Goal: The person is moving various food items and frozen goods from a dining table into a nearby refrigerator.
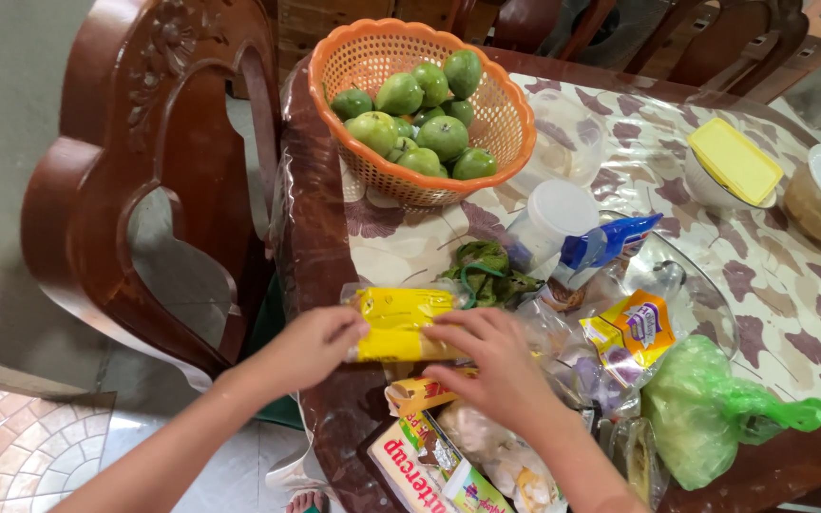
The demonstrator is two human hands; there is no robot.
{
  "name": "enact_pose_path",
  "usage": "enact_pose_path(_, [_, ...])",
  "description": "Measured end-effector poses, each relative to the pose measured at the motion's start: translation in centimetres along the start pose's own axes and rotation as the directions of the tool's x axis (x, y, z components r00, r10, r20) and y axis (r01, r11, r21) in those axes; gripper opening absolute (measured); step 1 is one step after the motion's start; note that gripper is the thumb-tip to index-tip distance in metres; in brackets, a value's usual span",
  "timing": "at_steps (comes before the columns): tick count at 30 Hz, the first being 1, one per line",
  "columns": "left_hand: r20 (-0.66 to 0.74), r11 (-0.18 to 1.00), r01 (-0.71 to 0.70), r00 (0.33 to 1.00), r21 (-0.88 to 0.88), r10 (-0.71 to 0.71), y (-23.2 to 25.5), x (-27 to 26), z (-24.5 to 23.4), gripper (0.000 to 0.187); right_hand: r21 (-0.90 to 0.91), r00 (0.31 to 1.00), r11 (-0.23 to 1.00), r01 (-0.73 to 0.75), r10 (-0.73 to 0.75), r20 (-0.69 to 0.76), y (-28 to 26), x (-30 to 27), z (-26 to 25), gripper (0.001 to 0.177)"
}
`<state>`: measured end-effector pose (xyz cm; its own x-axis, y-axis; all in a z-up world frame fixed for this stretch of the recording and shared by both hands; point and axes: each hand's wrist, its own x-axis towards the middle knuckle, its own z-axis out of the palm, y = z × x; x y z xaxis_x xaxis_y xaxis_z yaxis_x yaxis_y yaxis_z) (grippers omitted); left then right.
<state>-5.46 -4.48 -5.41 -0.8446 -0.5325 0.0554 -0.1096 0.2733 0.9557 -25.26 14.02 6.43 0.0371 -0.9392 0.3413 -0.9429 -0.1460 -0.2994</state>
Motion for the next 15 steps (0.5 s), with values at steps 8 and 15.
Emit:
enact_pose_path(8, [-0.191, 0.791, -0.144, 0.930, 0.594, 0.313, 9.8, -0.2, -1.8, 0.025, -0.058, 0.999, 0.998, -0.029, 0.027, -0.038, 2.7, 1.3, 1.7, 0.040])
enact_pose_path(15, [-0.019, 0.624, -0.268, 0.911, 0.734, 0.413, 9.8, 0.2, 0.2, 0.047, 0.075, 0.994, 0.995, -0.063, 0.056, 0.093, 3.7, 3.1, 0.9, 0.056])
